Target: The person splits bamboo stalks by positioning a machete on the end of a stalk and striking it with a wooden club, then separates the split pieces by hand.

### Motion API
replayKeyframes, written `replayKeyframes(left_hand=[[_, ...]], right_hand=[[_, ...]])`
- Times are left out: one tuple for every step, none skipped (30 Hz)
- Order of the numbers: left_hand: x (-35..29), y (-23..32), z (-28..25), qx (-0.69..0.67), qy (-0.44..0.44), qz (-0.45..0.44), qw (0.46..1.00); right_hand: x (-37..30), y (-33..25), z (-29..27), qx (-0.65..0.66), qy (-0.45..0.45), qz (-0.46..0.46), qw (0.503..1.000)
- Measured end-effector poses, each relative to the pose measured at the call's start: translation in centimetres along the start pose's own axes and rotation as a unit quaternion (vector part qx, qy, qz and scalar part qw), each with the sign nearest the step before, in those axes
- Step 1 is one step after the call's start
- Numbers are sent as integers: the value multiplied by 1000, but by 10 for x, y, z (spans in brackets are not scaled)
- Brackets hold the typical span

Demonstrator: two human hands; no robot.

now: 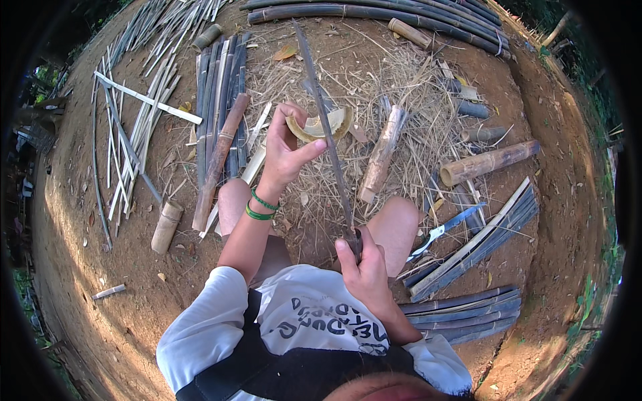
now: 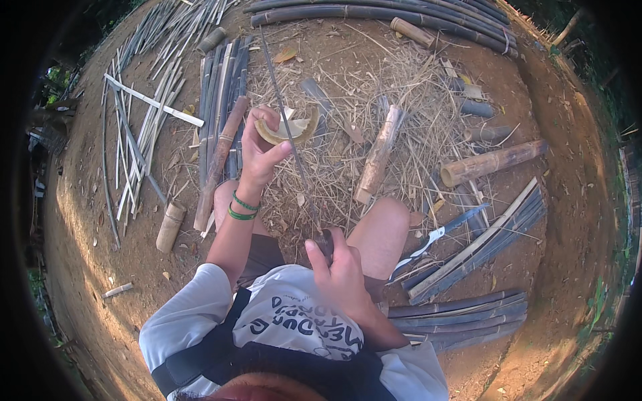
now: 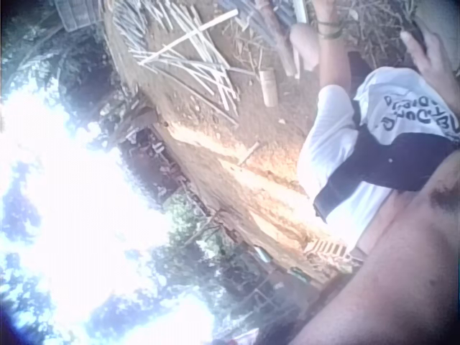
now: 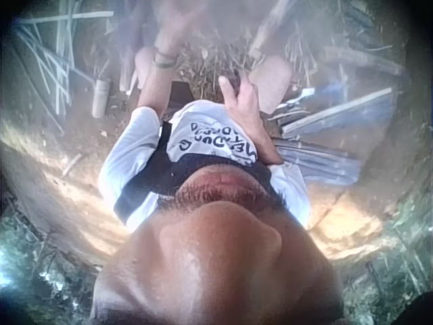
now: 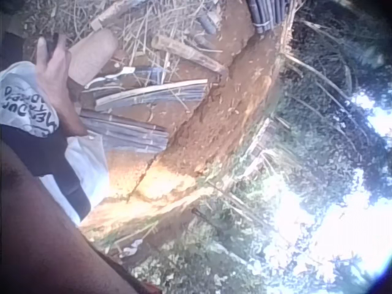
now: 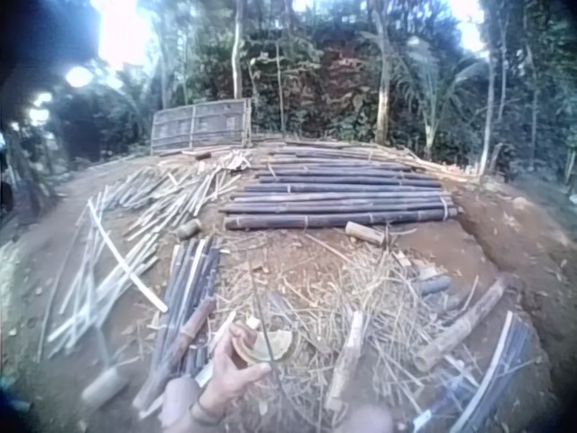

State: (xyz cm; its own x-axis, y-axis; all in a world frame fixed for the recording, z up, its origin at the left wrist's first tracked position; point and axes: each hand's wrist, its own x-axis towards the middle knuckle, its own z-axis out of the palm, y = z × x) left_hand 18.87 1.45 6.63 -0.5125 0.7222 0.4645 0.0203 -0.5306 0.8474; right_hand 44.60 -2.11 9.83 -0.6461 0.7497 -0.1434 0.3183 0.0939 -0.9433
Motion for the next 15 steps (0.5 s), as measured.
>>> replayKeyframes(left_hand=[[1,-1,-1,1,0,-1,1000],[1,-1,-2,2,0,-3,1000],[1,-3,-3,5,-8,3,1000],[2,-5,-4,7,-16,9,1000],[2,-6,-5,9,-25,16,1000],[2,-6,-4,14,-25,16,999],[2,-7,-2,18,-24,16,999],[2,-7,-1,22,-23,16,999],[3,-7,0,25,-22,15,999],[4,-6,0,28,-21,14,999],[4,-6,1,31,-21,13,999],[4,-7,1,29,-19,13,999],[3,-10,0,27,-17,14,999],[3,-11,-1,25,-15,15,999],[3,-12,-2,19,-14,13,1000]], right_hand=[[1,0,0,-2,1,1,1000],[1,-1,1,-5,2,2,1000],[2,1,2,-6,8,-2,1000],[3,4,3,-8,14,-7,1000],[4,6,4,-9,20,-12,1000],[5,6,4,-5,20,-8,1000],[5,7,4,-1,20,-3,1000],[6,7,4,2,20,2,1000],[7,8,4,-4,23,-4,1000],[7,9,3,-10,26,-10,1000],[8,10,2,-15,29,-17,999],[7,9,1,-8,23,-9,1000],[7,6,-1,-1,17,-2,1000],[7,4,-2,6,11,5,1000],[6,4,-3,18,5,13,1000]])
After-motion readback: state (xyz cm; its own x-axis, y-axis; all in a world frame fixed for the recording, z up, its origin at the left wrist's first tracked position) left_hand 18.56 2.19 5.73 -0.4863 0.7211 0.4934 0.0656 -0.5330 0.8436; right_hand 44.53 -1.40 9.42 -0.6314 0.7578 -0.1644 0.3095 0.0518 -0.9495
